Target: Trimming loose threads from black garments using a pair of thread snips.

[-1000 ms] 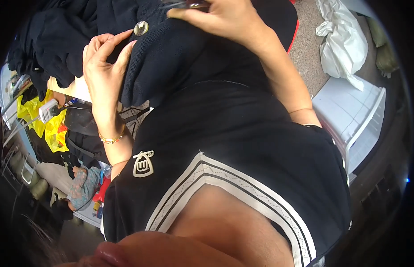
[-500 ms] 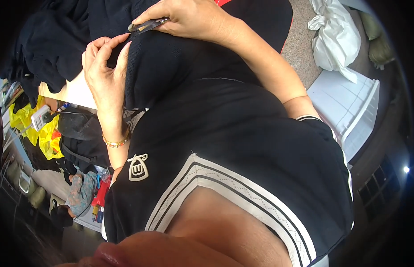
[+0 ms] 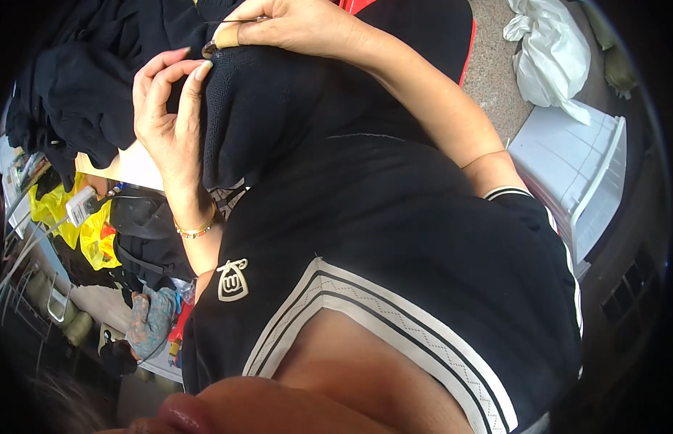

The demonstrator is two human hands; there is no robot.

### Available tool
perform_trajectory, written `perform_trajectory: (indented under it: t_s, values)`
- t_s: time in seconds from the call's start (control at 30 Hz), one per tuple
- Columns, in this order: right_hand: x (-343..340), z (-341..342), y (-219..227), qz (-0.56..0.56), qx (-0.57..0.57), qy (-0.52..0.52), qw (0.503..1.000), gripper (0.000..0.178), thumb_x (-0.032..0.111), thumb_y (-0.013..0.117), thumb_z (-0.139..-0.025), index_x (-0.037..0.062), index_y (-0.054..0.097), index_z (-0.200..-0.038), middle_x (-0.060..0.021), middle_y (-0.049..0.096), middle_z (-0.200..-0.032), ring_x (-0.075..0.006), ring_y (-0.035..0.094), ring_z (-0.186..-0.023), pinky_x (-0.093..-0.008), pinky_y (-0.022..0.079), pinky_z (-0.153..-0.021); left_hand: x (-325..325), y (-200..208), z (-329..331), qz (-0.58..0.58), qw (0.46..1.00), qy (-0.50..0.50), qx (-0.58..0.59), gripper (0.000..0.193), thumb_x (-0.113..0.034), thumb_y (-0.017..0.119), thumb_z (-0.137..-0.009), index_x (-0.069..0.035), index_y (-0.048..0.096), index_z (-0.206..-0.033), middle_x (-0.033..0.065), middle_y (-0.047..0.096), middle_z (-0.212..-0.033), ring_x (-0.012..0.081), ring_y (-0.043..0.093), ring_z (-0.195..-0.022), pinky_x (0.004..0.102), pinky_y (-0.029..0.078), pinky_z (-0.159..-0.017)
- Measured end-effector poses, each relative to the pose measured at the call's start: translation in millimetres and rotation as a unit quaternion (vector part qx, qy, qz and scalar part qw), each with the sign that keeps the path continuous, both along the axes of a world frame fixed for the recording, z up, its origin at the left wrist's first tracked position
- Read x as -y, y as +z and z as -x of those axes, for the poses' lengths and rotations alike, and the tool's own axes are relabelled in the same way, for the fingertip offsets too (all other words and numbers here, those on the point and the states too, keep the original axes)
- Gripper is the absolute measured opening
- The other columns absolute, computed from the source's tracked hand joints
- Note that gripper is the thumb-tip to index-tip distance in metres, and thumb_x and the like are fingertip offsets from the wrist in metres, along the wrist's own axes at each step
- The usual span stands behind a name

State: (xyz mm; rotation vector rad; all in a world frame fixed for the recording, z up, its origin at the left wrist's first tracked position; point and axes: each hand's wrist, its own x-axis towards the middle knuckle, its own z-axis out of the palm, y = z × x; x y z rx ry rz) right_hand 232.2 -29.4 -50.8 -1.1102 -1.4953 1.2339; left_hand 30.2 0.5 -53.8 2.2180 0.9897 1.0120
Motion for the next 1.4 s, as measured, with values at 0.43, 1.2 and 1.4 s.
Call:
perform_trajectory:
  t_s: [0.43, 1.2, 1.4]
  values:
    - [8.9, -11.1, 23.5, -0.261, 0.249, -0.056, 0.931, 0.023, 0.014, 0.063, -0.086, 0.0036, 0.059, -0.106, -0.0112, 0.055, -0.083, -0.0258, 0.058, -0.075, -0.0321, 0.048, -0.065, -5.4, -9.8, -4.4, 0.129, 0.988, 0.027, 0.080, 0.009, -0.009, 0.063, -0.090, -0.001, 0.064, -0.094, 0.0050, 0.067, -0.086, 0.0101, 0.061, -0.078, 0.0215, 0.048, -0.071]
    - [2.9, -7.5, 20.2, -0.349, 0.422, -0.087, 0.832, 0.023, 0.017, 0.069, -0.074, 0.0077, 0.066, -0.095, -0.0031, 0.054, -0.079, -0.0196, 0.056, -0.071, -0.0307, 0.047, -0.056, -11.0, -9.6, -6.9, 0.149, 0.984, 0.023, 0.091, 0.011, -0.012, 0.061, -0.092, -0.002, 0.062, -0.096, 0.0047, 0.065, -0.081, 0.0089, 0.060, -0.072, 0.0208, 0.047, -0.065]
    - [-4.4, -9.1, 22.2, -0.371, 0.402, -0.065, 0.835, 0.021, 0.018, 0.069, -0.075, 0.0083, 0.065, -0.094, -0.0036, 0.054, -0.078, -0.0193, 0.056, -0.071, -0.0306, 0.047, -0.056, -12.1, -9.5, -5.9, 0.078, 0.996, 0.031, 0.026, 0.010, -0.011, 0.062, -0.091, -0.003, 0.061, -0.096, 0.0057, 0.065, -0.079, 0.0110, 0.061, -0.068, 0.0210, 0.048, -0.061]
